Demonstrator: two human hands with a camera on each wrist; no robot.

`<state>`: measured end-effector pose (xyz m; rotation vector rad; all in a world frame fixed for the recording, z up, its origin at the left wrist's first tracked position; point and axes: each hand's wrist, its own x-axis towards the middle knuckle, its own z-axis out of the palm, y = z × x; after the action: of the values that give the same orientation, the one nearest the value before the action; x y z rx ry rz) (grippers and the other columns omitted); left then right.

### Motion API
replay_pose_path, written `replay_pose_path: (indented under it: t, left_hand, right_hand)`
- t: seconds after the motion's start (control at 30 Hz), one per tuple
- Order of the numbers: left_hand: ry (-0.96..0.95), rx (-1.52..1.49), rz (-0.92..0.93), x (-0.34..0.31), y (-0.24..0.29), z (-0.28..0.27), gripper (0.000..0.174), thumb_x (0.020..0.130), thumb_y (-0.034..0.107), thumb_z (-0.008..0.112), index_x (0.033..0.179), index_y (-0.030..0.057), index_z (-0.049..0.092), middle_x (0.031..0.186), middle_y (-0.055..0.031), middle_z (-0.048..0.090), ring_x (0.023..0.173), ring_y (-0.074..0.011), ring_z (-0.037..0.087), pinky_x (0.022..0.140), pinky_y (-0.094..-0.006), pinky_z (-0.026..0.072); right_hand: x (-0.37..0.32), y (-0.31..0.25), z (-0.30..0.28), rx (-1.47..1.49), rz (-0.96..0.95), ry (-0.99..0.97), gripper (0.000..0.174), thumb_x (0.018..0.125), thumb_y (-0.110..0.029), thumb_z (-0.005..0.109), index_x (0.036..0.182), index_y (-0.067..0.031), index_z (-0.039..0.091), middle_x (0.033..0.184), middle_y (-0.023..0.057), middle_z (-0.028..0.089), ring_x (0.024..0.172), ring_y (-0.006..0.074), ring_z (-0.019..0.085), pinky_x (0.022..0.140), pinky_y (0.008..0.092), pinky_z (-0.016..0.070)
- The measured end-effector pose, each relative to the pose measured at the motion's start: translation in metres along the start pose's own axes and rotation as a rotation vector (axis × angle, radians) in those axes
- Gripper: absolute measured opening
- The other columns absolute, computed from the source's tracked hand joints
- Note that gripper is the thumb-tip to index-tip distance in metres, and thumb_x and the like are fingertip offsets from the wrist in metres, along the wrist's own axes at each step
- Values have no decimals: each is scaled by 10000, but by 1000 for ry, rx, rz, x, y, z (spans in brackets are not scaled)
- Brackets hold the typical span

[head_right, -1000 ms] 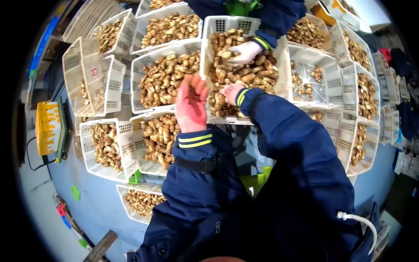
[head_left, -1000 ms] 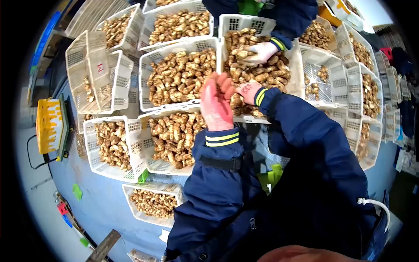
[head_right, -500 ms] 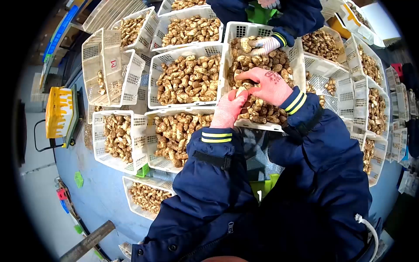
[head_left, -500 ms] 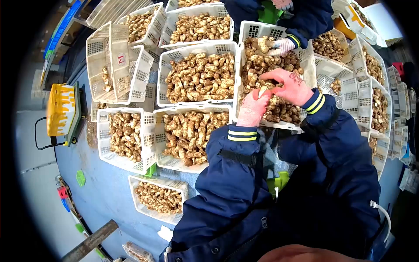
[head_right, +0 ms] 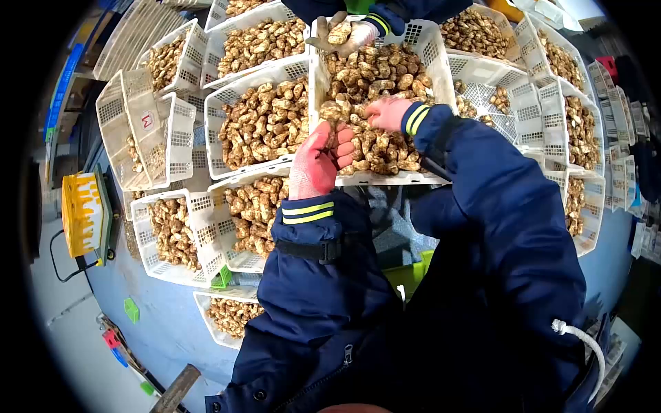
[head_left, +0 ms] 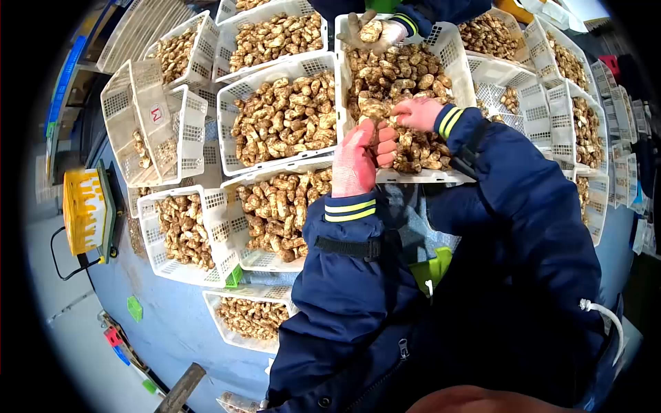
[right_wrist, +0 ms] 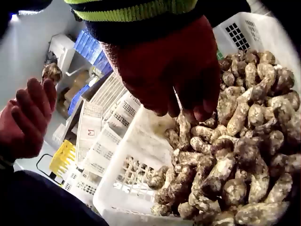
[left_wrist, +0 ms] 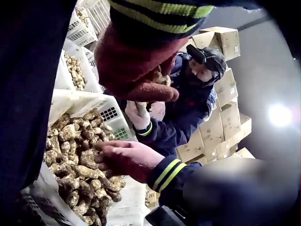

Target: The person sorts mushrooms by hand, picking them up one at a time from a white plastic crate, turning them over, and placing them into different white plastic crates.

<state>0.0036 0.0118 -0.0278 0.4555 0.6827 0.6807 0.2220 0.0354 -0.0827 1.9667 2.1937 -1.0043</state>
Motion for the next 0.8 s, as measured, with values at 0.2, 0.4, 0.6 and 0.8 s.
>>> replay_pose_path:
  t: [0.2,0.4,0.6,0.8]
  left_hand:
    - [-104,-261,130,2,-4,1,330,883,138,432,1168,-26,398,1101,-179,523,929,-264,561,763,-351,477]
    - [-242,-232,183,2,-5,3,414,866,64,443,1245,-33,306,1207,-197,420,1095,-300,455,894,-378,408]
    - [-122,-57,35,6,3,5,430,843,41,449,1245,-24,309,1177,-186,446,1052,-275,485,856,-372,430]
    - [-95,-218,744,31,76,24,426,853,191,499,1227,26,380,1239,-169,393,1152,-270,387,998,-401,310]
  right_hand:
    - [73,42,108,41,-267,-165,332,756,-244,502,1061,-120,548,1044,146,556,955,286,535,820,363,419]
    - [107,84,166,453,-283,-14,161,718,-171,536,794,-98,658,861,108,627,786,259,600,652,354,481]
    - [36,12,82,-365,-56,-162,299,744,-280,548,975,-102,616,984,47,613,972,207,552,711,407,482]
    - [24,-14,57,-605,-19,-336,444,738,-341,562,1119,-121,508,1089,64,561,1001,216,538,763,384,468]
